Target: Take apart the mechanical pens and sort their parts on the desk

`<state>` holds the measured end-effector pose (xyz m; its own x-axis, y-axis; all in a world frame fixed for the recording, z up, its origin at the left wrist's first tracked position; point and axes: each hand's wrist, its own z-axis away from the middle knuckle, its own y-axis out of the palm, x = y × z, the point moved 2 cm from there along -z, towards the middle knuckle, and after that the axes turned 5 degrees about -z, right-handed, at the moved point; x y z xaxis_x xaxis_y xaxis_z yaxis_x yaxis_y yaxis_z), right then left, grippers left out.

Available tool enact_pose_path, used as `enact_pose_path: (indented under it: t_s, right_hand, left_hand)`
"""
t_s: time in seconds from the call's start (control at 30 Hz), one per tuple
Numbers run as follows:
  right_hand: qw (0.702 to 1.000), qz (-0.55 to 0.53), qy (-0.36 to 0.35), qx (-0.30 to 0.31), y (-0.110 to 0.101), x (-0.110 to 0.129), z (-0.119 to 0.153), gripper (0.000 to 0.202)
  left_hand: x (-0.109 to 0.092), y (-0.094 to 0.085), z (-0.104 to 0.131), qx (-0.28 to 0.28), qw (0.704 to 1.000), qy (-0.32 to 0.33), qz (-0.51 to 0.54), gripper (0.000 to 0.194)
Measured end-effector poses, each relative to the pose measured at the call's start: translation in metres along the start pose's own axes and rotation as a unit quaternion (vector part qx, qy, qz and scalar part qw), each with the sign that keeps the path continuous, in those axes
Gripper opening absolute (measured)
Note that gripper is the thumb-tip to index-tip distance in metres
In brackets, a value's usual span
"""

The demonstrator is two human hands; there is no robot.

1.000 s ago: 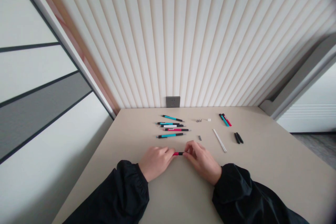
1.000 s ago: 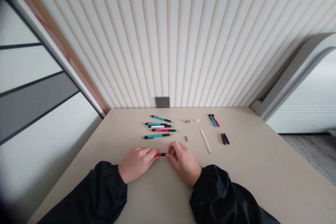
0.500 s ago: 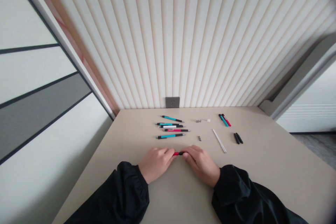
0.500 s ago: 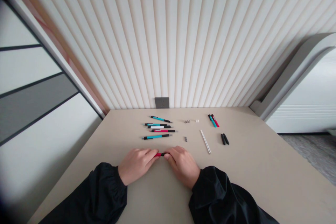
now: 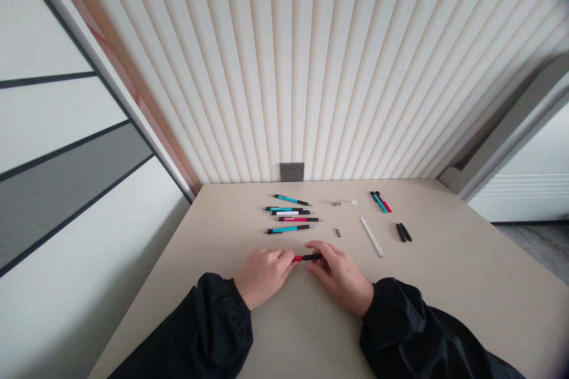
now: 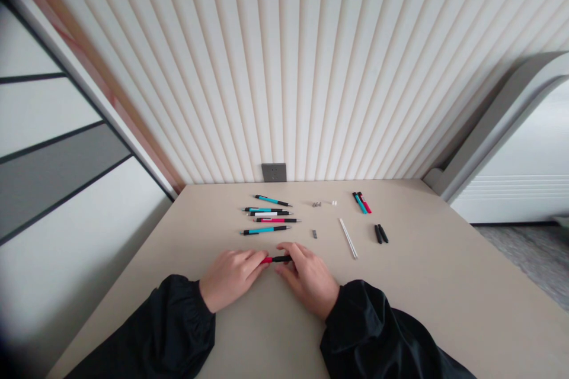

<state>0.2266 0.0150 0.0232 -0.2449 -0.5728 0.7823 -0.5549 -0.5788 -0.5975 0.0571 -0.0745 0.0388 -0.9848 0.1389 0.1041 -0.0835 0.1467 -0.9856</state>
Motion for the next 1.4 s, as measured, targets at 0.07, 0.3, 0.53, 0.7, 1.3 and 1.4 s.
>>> enact_pose_path:
  t_s: [0.07,0.3,0.53,0.7,1.3,1.4]
  right_hand:
    - [1.000,0.005,-0.013,0.001,-0.001,0.001,-0.001,0.020]
    - [0.998,-0.035,-0.008,-0.054,-0.004,-0.002,-0.002,0.012]
    - [0.996,-0.055,-0.027,-0.067,-0.007,0.000,-0.002,0.020]
    - [0.993,-0.058,0.012,-0.103,-0.009,-0.002,0.000,0.021]
    - [0.987,-0.058,0.062,-0.139,-0.014,-0.009,-0.002,0.022]
    - [0.987,-0.019,0.054,-0.153,-0.017,-0.011,-0.003,0.020]
  left_hand:
    - [0.000,0.000,0.000,0.004,1.000,-0.004,0.003,0.024]
    - [0.001,0.003,0.002,-0.003,1.000,0.000,-0.011,0.035]
    - [0.003,-0.004,0.003,0.007,0.999,0.020,-0.025,0.057]
    - [0.002,-0.006,0.002,-0.016,1.000,0.013,-0.004,0.041]
    - [0.005,0.002,0.000,-0.018,0.998,-0.061,0.010,0.026]
    - [0.005,0.002,-0.001,0.003,0.998,-0.065,0.011,0.030]
